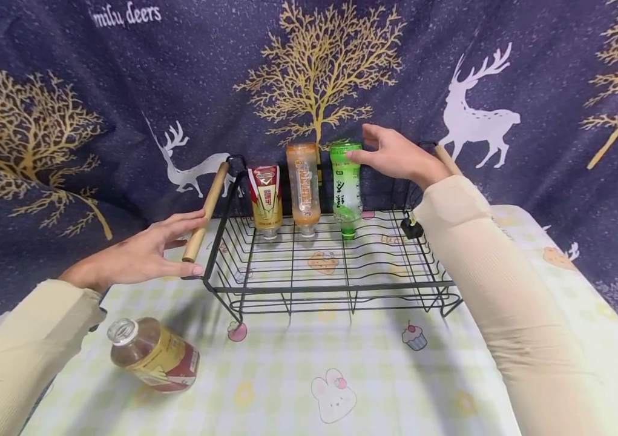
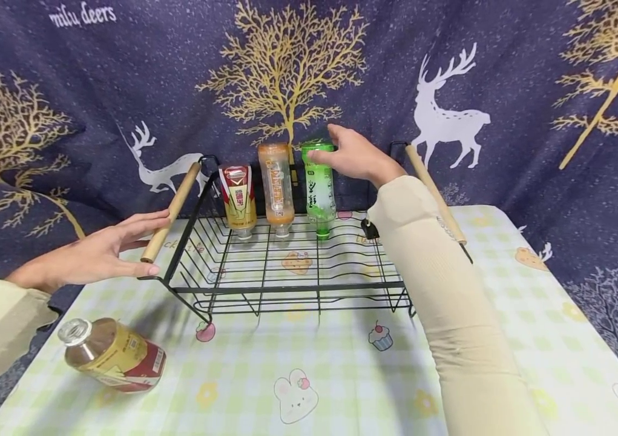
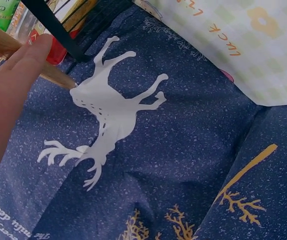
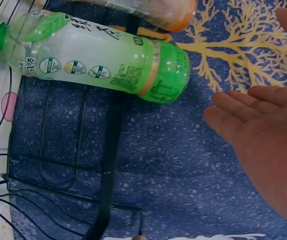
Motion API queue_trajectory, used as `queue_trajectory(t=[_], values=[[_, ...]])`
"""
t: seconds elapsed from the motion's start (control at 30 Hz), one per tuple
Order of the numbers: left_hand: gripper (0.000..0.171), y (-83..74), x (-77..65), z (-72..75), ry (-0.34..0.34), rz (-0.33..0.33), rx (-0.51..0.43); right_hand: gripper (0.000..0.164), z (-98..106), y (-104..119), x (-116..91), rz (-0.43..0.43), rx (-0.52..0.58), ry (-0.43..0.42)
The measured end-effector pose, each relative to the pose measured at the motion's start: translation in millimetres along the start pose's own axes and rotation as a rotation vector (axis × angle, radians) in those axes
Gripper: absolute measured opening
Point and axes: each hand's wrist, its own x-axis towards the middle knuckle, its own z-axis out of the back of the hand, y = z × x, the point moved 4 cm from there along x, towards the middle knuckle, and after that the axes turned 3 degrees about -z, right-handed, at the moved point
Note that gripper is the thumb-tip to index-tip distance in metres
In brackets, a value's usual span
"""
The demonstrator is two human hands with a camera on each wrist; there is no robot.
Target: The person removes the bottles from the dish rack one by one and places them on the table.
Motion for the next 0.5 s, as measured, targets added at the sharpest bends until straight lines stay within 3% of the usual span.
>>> queue_trajectory(t=[0.5], values=[[0.082,0.3,-0.2,0.9,-0.015,-0.021,0.012,0.087,-8,-20,24,-0.092,0.031,-0.034]])
